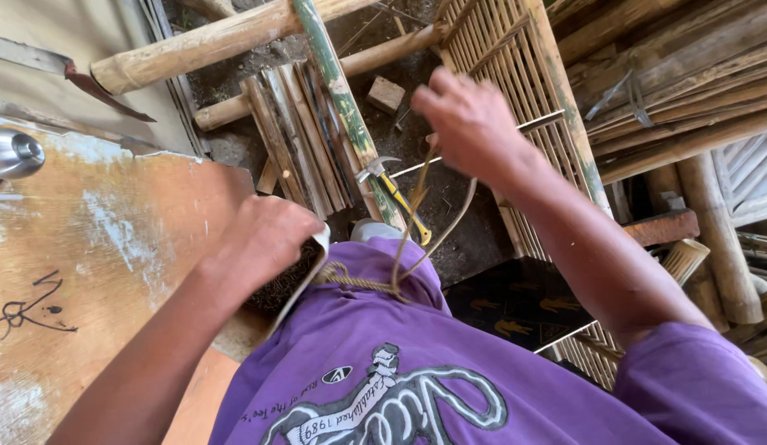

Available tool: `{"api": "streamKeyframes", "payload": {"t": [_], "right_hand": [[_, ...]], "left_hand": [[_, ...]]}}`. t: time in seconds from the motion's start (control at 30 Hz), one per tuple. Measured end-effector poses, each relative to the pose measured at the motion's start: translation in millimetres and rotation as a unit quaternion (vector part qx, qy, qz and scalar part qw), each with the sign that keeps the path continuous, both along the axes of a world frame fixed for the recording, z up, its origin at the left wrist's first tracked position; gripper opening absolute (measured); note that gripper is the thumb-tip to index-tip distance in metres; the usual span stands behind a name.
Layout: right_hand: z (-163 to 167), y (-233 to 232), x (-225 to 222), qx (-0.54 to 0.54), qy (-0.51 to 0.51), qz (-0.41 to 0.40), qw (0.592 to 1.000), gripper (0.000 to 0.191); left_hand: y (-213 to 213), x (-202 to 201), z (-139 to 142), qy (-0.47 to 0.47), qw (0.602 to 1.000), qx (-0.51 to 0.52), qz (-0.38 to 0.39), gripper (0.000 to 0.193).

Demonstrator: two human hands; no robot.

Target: The person assembles a bamboo frame by hammering nails into bamboo slats. They repeatedly pick up nails from a container and drive them into the joints using a hammer.

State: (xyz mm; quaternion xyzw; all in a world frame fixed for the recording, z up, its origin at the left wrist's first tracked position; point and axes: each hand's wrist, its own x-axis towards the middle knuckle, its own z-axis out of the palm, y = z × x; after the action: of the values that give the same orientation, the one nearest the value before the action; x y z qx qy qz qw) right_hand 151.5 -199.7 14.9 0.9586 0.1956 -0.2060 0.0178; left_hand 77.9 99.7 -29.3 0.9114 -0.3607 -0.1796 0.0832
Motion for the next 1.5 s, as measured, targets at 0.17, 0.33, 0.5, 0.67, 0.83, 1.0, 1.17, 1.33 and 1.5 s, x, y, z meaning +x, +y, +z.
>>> {"api": "streamKeyframes", "payload": {"t": [0.17,0.33,0.5,0.67,0.83,1.0,1.17,1.33,1.5], "right_hand": [[-14,2,7,0.084,0.055,0.043,0.994,0.134],[-56,46,-27,0.351,0.042,-0.088,0.931,0.087],[-130,71,-23,0.468,0.251,-0.201,0.823,0.063],[-172,83,8,0.640,0.230,-0.387,0.623,0.055],[-190,82,56,0.582,0.193,-0.392,0.686,0.071],[-239,101,61,0.472,0.242,-0.407,0.744,0.079],[-304,148,43,0.554,0.280,-0.445,0.645,0.065],[-361,190,41,0.570,0.225,-0.467,0.637,0.054],[-402,209,23,0.541,0.110,-0.418,0.722,0.047]], "left_hand": [[56,32,-26,-0.025,0.993,0.051,0.106,0.048],[78,74,-61,-0.074,0.965,0.075,0.239,0.040],[80,141,-82,-0.091,0.945,0.030,0.312,0.036],[68,180,-109,-0.167,0.857,-0.073,0.482,0.012],[32,172,-160,-0.114,0.762,-0.137,0.623,0.010],[30,133,-227,-0.023,0.658,-0.191,0.728,0.017],[28,93,-293,0.044,0.505,-0.257,0.823,0.015],[34,85,-360,0.089,0.326,-0.323,0.884,0.016],[52,81,-439,0.104,0.131,-0.347,0.923,0.018]]}}
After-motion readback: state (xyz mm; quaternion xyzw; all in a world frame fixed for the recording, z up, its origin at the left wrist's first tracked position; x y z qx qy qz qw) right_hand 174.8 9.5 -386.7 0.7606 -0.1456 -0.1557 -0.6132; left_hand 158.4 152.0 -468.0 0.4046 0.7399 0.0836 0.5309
